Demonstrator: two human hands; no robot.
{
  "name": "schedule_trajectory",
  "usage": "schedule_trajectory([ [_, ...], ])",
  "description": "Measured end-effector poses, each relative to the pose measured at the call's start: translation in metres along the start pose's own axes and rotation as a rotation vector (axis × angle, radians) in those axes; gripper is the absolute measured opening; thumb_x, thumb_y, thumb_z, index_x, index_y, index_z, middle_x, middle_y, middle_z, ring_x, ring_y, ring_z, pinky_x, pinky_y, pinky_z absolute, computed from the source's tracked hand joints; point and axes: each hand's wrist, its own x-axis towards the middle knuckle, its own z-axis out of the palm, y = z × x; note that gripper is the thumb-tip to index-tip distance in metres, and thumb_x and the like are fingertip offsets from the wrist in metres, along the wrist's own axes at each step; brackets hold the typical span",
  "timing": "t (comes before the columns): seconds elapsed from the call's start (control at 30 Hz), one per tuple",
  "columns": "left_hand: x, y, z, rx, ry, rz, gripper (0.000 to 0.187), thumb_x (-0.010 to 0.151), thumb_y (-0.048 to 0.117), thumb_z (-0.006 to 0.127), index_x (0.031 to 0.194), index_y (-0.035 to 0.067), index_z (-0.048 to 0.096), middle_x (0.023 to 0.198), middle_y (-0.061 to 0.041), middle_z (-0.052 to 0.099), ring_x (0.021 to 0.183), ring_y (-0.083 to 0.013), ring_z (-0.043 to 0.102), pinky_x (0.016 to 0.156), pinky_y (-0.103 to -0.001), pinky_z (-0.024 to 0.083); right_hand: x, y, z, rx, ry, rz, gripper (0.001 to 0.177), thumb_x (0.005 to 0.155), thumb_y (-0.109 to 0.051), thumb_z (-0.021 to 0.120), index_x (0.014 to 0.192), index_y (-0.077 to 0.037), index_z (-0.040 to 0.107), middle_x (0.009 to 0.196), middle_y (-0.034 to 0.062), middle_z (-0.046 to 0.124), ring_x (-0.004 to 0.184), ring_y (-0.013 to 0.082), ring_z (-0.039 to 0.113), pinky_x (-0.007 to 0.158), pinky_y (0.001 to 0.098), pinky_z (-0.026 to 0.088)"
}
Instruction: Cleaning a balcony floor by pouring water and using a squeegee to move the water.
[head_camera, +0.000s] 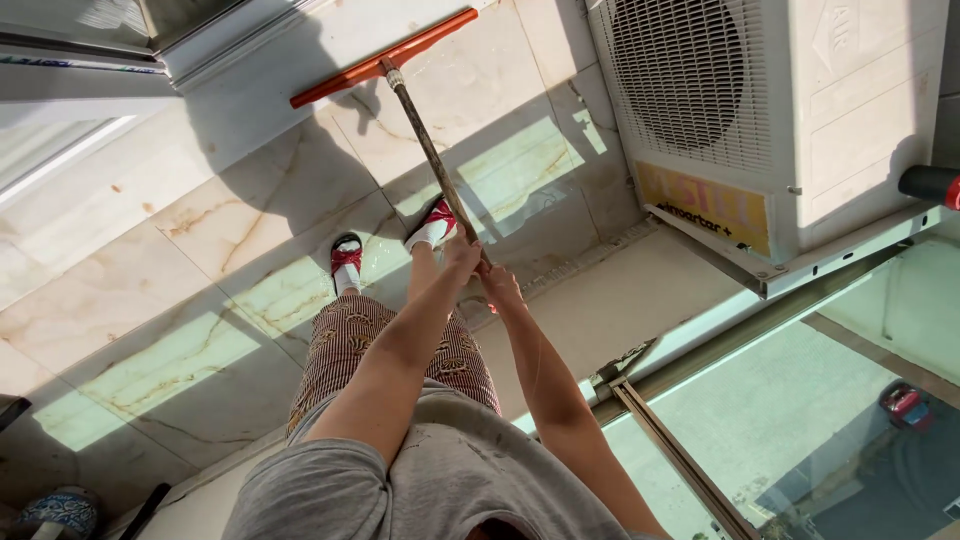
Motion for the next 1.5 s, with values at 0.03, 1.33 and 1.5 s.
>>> schedule_trajectory([
  [0.03,0.004,-0.011,0.005,-0.7,-0.04,-0.043,0.065,0.101,0.028,0.07,0.157,0.01,0.042,0.116,-0.014,0.067,0.102,-0.0301,0.069,0.083,-0.043,0.06,-0.029,-0.008,-0.004,0.025,0.021,-0.029,0.07,0.098,-0.066,0.041,0.107,-0.005,0.073,0.071,0.0171,0.07,0.059,0.0304,0.071,0.05,0.0442,0.058],
  [1.33,-0.052,-0.322,-0.163,-0.245,0.12,0.152,0.077,0.093,0.021,0.073,0.159,0.022,0.035,0.088,-0.012,0.075,0.069,-0.0224,0.072,0.059,-0.038,0.06,-0.118,0.004,0.315,-0.016,-0.025,-0.179,0.069,0.102,-0.063,0.038,0.111,-0.001,0.067,0.075,0.0202,0.071,0.058,0.0317,0.071,0.052,0.0463,0.055],
  [1.5,-0.011,-0.326,-0.22,-0.18,0.258,0.309,0.073,0.095,0.019,0.078,0.158,0.02,0.04,0.085,-0.011,0.077,0.069,-0.0181,0.073,0.063,-0.035,0.058,-0.088,-0.061,0.348,-0.033,-0.017,-0.207,0.067,0.103,-0.061,0.038,0.111,0.0,0.065,0.082,0.0188,0.072,0.062,0.0299,0.072,0.05,0.0433,0.057],
])
